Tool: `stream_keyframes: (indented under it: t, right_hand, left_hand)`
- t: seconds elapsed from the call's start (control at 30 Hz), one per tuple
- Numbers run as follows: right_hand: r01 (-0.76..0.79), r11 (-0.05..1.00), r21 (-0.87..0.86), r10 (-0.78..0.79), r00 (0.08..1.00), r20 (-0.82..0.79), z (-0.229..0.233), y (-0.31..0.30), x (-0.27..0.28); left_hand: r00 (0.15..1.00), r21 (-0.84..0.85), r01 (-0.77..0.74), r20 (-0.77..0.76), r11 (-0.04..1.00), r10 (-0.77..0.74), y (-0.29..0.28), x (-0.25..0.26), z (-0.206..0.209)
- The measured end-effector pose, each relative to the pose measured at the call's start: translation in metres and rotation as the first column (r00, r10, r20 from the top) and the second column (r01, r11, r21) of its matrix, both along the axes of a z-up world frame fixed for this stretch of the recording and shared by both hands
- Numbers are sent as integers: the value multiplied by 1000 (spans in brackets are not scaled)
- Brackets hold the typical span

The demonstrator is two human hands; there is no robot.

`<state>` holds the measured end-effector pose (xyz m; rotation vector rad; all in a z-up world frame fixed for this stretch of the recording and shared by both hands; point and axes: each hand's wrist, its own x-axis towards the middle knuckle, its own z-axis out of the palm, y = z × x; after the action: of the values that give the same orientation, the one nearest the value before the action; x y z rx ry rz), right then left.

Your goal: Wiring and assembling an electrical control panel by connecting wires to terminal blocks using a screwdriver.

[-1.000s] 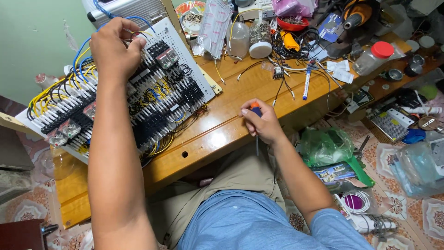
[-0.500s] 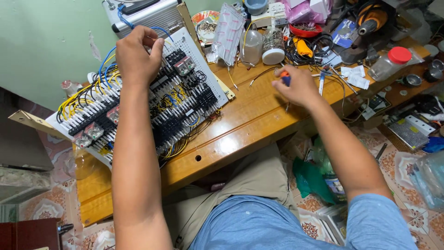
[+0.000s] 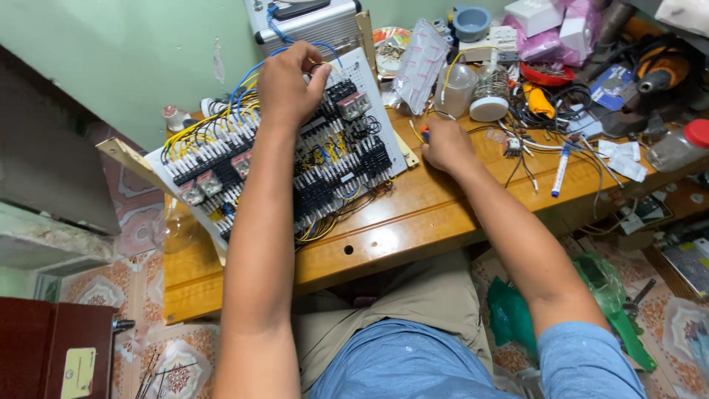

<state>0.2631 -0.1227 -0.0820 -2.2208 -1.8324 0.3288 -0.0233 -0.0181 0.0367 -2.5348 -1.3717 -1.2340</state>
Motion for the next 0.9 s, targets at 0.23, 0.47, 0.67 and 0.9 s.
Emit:
stream_keyframes:
  t: [0.23,0.47,0.67,0.9]
  right_hand:
    - [-64,976,206,108,972,-209,34,-57,17]
    - [2,899,438,364,552,-750,76,-155,-28]
    - [-33,861,507,481,376,-792,32,-168,-59]
    - [28,876,481,464,218,-859,10,-186,-78]
  left_hand:
    - [994,29,98,51,995,-100,-14,-1,11]
    - [959,391,229,69,892,-277,-48,4,19]
    - [720,173,679,30,713,-693,-172,13,-8]
    - [866,249,476,39,844,-499,-211,-5,-93]
